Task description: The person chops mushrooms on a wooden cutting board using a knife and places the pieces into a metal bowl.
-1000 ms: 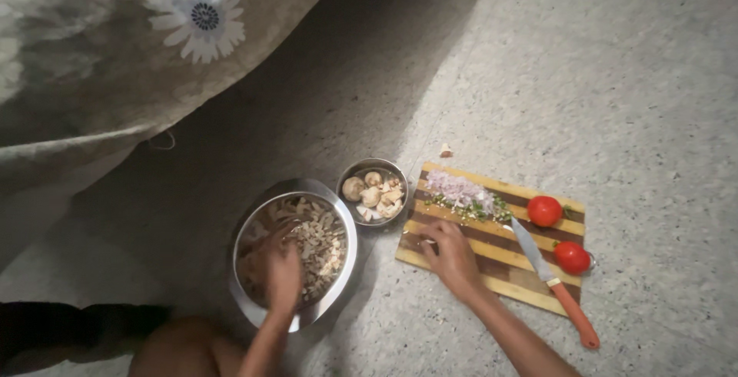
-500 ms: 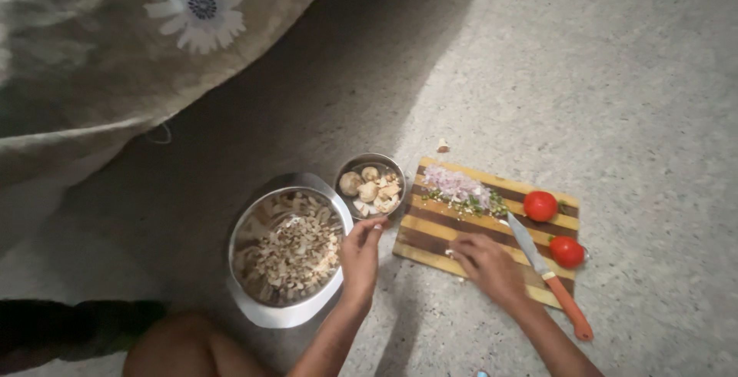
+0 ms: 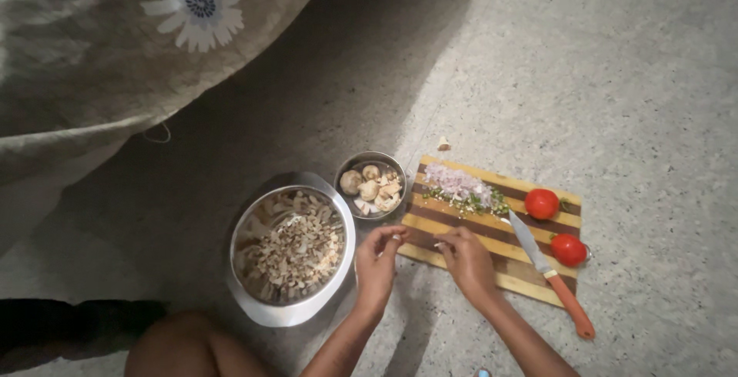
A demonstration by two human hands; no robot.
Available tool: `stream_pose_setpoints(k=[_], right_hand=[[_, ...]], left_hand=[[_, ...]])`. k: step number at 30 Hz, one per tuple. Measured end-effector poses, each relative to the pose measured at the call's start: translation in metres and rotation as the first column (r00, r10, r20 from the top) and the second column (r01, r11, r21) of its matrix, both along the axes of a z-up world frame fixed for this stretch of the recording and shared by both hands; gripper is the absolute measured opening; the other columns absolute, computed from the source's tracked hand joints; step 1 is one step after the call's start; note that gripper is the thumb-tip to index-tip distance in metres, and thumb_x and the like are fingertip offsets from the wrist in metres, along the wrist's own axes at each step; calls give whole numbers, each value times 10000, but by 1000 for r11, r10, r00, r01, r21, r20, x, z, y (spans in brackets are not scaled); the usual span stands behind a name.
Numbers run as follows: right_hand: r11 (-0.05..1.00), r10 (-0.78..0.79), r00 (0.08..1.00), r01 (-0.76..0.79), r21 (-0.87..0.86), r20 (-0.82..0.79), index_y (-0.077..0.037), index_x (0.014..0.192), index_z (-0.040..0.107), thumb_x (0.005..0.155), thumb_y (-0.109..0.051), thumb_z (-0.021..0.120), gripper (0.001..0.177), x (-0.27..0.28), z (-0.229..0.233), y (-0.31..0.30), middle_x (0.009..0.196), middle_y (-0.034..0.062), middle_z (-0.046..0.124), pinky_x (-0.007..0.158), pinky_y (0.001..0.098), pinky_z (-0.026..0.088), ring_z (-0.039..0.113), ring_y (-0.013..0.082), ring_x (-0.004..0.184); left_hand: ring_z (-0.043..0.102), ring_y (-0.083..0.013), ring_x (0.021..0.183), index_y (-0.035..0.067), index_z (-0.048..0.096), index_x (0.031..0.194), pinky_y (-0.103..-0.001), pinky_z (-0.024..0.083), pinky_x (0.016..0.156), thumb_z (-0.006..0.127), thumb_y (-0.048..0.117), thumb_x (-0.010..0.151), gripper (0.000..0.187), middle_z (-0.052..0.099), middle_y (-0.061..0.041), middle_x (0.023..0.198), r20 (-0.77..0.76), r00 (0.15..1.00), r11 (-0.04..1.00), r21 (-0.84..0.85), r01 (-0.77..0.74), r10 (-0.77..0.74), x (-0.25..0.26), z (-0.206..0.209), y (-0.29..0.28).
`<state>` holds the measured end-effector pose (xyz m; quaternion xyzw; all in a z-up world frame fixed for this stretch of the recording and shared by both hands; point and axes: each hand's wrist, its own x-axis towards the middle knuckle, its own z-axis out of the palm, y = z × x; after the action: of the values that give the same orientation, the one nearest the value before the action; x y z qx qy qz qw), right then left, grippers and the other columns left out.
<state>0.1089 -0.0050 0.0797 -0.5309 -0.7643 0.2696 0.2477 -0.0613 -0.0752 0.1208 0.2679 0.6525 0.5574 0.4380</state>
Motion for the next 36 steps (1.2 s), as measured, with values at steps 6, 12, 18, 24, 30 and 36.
stream_pose_setpoints(k=[6, 12, 18, 24, 30, 36], right_hand=[[961, 164, 977, -189, 203, 134, -139, 1029, 810, 818, -136, 717, 230, 5, 4, -10, 1014, 50, 736, 777, 395, 567, 699, 257, 950], [982, 147, 947, -175, 75, 285, -193, 1016, 825, 848, -162, 746, 189, 37, -17, 10, 1039, 9, 770, 852, 371, 607, 733, 195, 932], [985, -50, 980, 17, -171, -191, -132, 1028, 810, 871, -164, 735, 177, -3, 30, 22, 1054, 50, 756, 748, 317, 655, 774, 180, 855], [789, 579, 813, -537, 300, -67, -147, 1013, 810, 874, -69, 731, 178, -105, 76, -29, 1181, 25, 785, 958, 307, 545, 734, 190, 1074], [943, 321, 914, -334, -9, -248, -161, 1023, 799, 880, -95, 695, 189, -75, 88, -19, 1104, 14, 796, 841, 304, 622, 772, 162, 961], [979, 47, 964, -97, -180, -261, -114, 1007, 802, 837, -101, 750, 178, 1, 41, 26, 1070, 59, 766, 762, 305, 668, 763, 167, 912]], left_hand=[[743, -159, 970, 7, 728, 1132, -276, 566, 892, 603, 138, 950, 256, 803, -100, 1040, 93, 995, 993, 120, 20, -31, -10, -24, 2], [727, -170, 1025, 44, 709, 1185, -305, 537, 981, 561, 185, 968, 297, 784, -70, 1091, 202, 979, 998, -46, 43, -33, -23, -10, 1], [699, -205, 1064, 35, 606, 1285, -386, 507, 962, 509, 256, 1022, 357, 715, -90, 1234, 598, 801, 1000, -23, 15, 2, -48, 0, 4], [727, -235, 995, -27, 639, 1237, -351, 633, 823, 334, 341, 1026, 522, 726, -184, 1159, 762, 646, 997, -75, 25, 41, -78, -16, 1], [693, -212, 818, 17, 653, 1030, -315, 593, 695, 478, 238, 1047, 283, 689, -103, 884, 798, 588, 991, -96, -94, 133, -127, -78, -12], [616, -218, 756, -13, 690, 1024, -379, 550, 762, 577, 302, 1105, 344, 686, -117, 873, 660, 749, 945, 203, -256, 61, -201, -139, -16]])
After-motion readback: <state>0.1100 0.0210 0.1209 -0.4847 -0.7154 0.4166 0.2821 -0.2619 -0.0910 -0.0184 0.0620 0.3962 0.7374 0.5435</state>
